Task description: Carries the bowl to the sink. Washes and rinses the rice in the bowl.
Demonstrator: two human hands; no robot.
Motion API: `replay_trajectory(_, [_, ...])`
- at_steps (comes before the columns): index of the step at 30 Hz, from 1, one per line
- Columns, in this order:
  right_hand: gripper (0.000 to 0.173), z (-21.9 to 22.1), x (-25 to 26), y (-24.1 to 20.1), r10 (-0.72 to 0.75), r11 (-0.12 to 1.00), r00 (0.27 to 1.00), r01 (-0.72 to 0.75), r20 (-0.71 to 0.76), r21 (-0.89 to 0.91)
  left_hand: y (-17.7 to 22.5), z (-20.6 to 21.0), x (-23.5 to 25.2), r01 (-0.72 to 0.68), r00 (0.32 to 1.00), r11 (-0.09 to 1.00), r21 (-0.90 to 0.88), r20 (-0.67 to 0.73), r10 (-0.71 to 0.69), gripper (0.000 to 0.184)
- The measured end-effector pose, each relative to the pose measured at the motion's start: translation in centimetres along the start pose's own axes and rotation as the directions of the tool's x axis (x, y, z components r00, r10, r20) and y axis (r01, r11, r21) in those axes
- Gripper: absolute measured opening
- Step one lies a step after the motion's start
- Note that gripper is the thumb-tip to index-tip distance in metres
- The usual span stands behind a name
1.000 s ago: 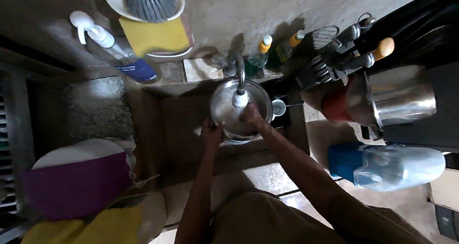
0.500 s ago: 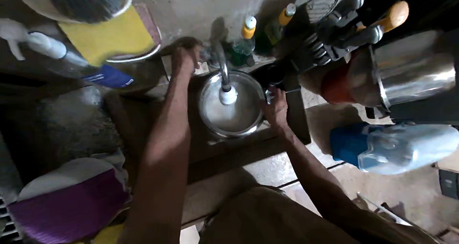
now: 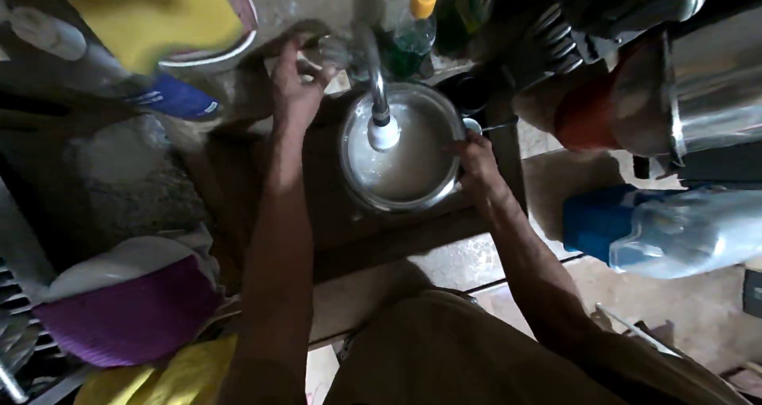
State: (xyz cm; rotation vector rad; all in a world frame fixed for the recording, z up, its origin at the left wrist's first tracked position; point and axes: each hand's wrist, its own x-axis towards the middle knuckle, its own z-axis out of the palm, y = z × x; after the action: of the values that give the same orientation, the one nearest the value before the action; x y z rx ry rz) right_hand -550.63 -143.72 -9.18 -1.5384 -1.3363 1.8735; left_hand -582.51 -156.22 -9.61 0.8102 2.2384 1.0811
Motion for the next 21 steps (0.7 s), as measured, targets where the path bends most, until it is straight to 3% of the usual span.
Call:
replay_trajectory(3, [0.029,-1.9,-1.6,-1.3,-0.023,0.999,0.999,0.022,-0.033,-0.023,-2.2,0.7,-4.8,-0.047,0.987,0.992,-0.118,-0.159,0.028,0.069])
replay_trajectory(7, [0.027,-4.7,-4.3,-3.1,-0.079,0.996,0.993,0.075,-0.086,-0.045,-6.2,2.1,-13.0,-0.050,0.965,0.982,-0.181,-0.262,0.001,0.057])
replay_trajectory(10, [0.027,-7.6,-6.3,-3.8,-0.152,0.986,0.982,0.144,-0.112,-0.080,-7.5,2.1,-19.8,0.112,0.968,0.982,-0.150,-0.207,-0.142,0.055])
replay_trajectory(15, [0.025,-12.6,-8.9,-3.7,-0.270,0.959,0.953,0.254,-0.134,-0.127,-8.2,2.1,-29.7,0.224,0.953,0.969,-0.106,-0.182,-0.241,0.050])
replay_trajectory(21, [0.027,-17.4,-9.8,-3.2,-0.412,0.906,0.902,0.388,-0.132,-0.171,-7.0,1.8,-36.2,0.199,0.947,0.975,-0.103,-0.236,-0.218,0.046])
